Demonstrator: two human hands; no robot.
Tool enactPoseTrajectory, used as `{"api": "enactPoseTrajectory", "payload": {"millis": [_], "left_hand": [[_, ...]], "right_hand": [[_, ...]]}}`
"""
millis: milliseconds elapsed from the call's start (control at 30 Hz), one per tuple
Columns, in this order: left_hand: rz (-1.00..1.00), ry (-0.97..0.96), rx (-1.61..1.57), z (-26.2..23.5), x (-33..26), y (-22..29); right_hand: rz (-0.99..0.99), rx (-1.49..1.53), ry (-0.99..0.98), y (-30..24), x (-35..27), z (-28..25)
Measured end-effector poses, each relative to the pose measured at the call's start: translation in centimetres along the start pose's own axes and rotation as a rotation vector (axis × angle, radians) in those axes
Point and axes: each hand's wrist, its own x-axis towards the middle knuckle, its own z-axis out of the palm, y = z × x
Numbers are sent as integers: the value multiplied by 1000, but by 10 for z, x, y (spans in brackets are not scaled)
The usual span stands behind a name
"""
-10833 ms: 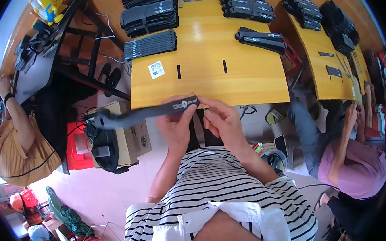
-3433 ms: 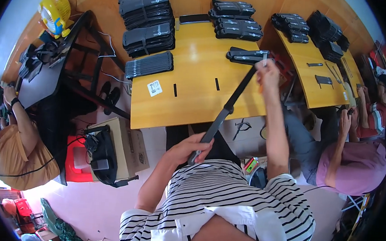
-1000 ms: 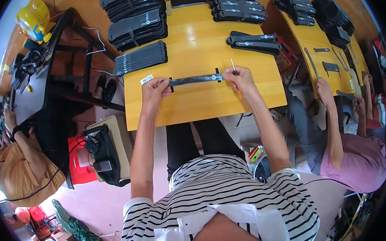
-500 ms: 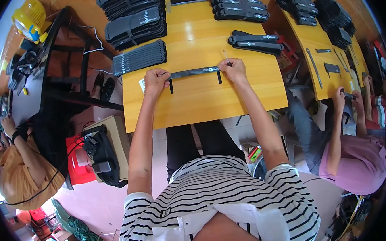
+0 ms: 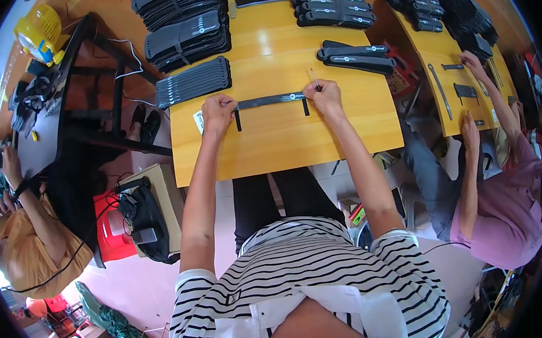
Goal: Assembling black straps and fasteners onto base plates using a small handheld tool.
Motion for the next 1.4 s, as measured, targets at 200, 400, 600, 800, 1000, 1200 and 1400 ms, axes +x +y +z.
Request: {"api": "enactPoseTrajectory", "payload": {"millis": [200,400,600,800,1000,1200,1400], "left_hand": [[15,20,9,2,2,-7],[49,33,26,4,1,-7],[46,42,90,6,8,-12],[54,62,30,8,12,-21],[-19,-27,-44,3,8,-7],[33,-58,113,0,14,-9],[-48,-66,173,1,8,3]], "right_hand": [[-47,-66,30,-5,-5,1],[-79,-163,82,-8,-7,4],[-112,-206,119,-10,-9,5],[-110,-245,103,-13,-10,4],[-124,-229,80,-14,-12,0],[-123,-208,53,-12,-9,1],[-131,-167,46,-5,-6,-3]]}}
